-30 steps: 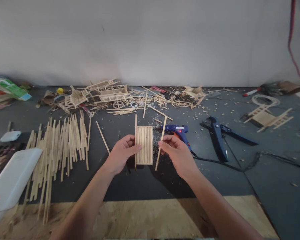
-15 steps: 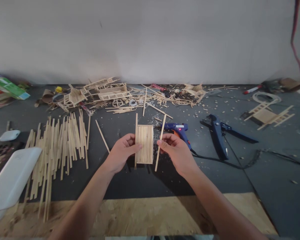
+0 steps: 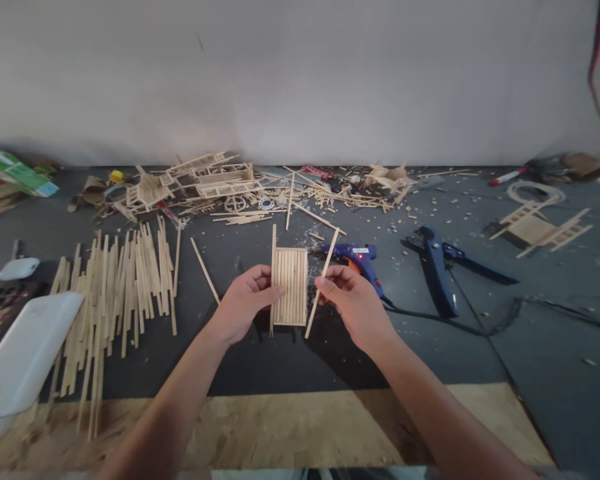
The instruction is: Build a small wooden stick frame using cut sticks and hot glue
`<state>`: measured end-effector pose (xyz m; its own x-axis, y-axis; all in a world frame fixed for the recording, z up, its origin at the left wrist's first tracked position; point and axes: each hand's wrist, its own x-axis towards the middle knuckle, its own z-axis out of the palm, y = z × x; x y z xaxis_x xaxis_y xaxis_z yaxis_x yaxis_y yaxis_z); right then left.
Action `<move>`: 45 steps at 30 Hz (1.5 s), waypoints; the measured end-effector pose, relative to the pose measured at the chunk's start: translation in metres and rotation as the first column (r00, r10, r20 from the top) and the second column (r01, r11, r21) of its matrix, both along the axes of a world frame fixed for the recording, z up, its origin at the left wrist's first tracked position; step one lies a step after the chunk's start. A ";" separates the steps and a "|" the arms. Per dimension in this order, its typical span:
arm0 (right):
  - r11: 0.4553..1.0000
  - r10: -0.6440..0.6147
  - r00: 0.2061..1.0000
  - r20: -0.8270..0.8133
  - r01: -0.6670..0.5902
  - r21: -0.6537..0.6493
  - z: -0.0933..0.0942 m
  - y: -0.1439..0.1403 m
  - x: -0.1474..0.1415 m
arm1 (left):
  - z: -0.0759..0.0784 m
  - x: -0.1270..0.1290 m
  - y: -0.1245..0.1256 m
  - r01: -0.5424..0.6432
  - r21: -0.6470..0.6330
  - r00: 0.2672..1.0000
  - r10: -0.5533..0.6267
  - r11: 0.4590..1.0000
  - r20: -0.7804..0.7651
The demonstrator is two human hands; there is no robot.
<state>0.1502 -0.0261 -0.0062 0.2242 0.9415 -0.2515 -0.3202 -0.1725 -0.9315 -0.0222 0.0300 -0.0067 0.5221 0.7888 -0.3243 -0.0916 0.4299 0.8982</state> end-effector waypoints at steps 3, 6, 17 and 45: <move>1.000 0.000 1.000 0.002 0.000 -0.001 -0.001 0.000 0.000 | -0.001 0.000 -0.001 0.002 -0.001 1.000 -0.002 1.000 0.005; 1.000 -0.005 1.000 -0.003 0.005 -0.002 -0.002 0.000 -0.001 | 0.000 0.000 -0.001 0.001 -0.002 1.000 -0.001 1.000 0.002; 1.000 -0.001 1.000 -0.006 0.001 -0.019 0.000 0.000 -0.002 | 0.001 0.001 0.000 -0.004 0.006 1.000 0.005 1.000 -0.031; 1.000 -0.002 0.999 0.040 0.003 -0.005 -0.001 0.000 -0.004 | 0.000 0.000 -0.001 0.022 0.012 0.999 -0.022 1.000 -0.025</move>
